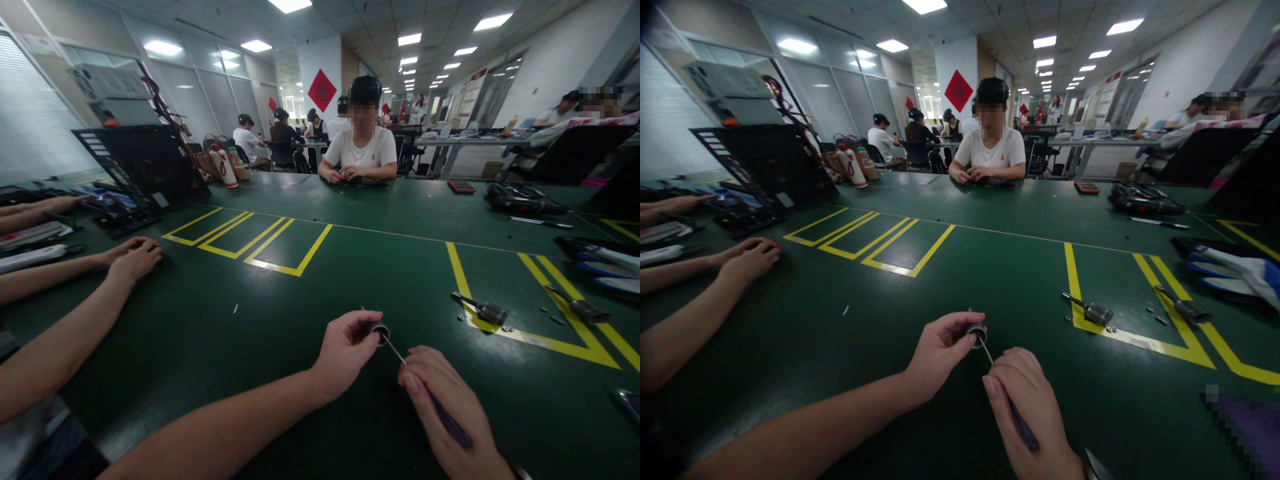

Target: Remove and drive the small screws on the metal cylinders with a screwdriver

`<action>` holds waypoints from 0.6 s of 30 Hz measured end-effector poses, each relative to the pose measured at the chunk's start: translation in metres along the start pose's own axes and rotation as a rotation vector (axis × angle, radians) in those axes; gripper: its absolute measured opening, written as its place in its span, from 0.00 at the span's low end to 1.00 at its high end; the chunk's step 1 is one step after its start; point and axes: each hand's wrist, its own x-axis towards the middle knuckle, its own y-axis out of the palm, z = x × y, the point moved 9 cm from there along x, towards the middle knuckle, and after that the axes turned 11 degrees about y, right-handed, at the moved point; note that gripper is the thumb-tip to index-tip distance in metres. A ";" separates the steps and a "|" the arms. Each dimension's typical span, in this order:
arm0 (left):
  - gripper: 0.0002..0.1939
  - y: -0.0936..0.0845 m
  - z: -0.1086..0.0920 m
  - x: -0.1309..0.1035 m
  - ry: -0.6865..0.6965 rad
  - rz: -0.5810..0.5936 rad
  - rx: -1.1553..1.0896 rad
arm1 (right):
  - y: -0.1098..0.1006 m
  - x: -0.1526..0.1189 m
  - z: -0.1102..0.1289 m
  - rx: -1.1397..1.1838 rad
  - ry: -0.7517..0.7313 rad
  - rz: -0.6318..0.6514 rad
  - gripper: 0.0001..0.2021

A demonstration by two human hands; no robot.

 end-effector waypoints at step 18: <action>0.11 -0.003 0.005 0.001 -0.010 -0.003 0.048 | 0.006 -0.006 0.012 -0.140 -0.138 0.019 0.07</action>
